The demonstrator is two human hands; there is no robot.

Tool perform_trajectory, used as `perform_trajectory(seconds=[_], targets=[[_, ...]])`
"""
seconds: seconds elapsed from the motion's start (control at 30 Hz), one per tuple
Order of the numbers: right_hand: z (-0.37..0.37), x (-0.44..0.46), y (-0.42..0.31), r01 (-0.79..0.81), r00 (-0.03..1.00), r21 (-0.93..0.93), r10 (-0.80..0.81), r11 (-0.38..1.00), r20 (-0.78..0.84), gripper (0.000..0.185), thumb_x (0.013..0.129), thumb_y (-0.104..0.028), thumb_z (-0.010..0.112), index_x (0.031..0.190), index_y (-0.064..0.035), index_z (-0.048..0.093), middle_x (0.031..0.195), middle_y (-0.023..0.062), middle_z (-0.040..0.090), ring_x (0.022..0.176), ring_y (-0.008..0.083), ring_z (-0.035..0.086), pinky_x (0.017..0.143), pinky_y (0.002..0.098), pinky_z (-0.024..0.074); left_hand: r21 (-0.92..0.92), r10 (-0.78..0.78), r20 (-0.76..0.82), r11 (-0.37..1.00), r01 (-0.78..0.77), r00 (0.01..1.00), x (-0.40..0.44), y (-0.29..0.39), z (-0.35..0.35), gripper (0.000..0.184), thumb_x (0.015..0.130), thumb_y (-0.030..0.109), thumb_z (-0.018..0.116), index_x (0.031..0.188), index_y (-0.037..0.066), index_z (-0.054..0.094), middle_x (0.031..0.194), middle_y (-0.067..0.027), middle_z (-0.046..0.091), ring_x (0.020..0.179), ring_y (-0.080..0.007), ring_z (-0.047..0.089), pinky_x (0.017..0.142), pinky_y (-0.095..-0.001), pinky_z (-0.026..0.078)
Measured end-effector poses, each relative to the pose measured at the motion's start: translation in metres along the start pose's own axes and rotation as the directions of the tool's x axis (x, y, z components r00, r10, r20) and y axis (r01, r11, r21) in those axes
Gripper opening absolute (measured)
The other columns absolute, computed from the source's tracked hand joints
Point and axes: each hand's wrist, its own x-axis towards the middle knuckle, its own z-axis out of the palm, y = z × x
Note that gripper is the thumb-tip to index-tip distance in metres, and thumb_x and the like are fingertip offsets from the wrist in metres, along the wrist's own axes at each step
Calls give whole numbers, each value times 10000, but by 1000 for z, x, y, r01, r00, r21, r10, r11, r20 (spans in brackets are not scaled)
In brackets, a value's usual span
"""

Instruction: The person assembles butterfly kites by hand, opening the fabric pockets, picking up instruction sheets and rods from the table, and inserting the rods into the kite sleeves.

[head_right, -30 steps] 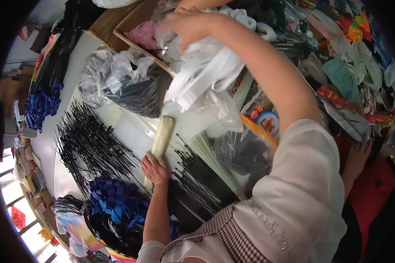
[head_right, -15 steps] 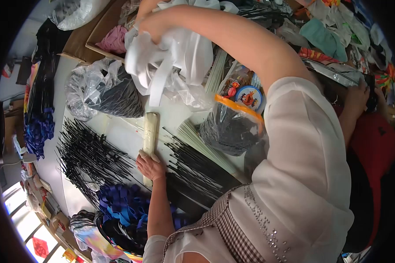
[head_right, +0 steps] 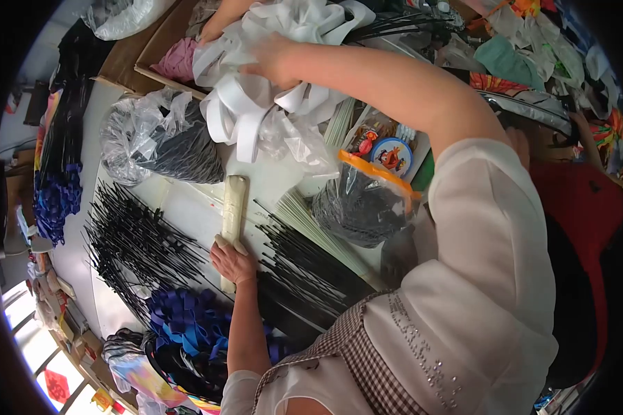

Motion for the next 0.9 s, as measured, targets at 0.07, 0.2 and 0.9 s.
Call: perform_trajectory(seconds=[0.07, 0.2, 0.9], targets=[[1, 19, -4, 10, 998, -36, -8, 999, 55, 714, 675, -159, 733, 1354, -194, 512, 1271, 129, 505, 1241, 310, 449, 1009, 495, 371, -3, 16, 6, 1000, -16, 1000, -1, -1, -1, 561, 931, 405, 477, 1353, 39, 437, 1201, -137, 509, 1115, -341, 462, 945, -437, 368], [-17, 47, 8, -2, 944, 24, -6, 1000, 329, 666, 693, -129, 705, 1334, -172, 532, 1283, 154, 501, 1200, 285, 496, 950, 422, 444, -13, 18, -12, 1000, -18, 1000, -3, 1, 0, 563, 925, 399, 488, 1355, 39, 435, 1209, -135, 508, 1120, -341, 462, 946, -438, 366], [-81, 9, 47, 366, 902, 345, -238, 864, -361, 699, 777, -246, 703, 1413, -198, 417, 1328, 157, 464, 1285, 371, 385, 1025, 477, 337, 2, 44, -40, 999, -44, 998, -4, -4, 4, 571, 913, 389, 508, 1363, 46, 432, 1213, -132, 502, 1112, -336, 465, 940, -437, 370]])
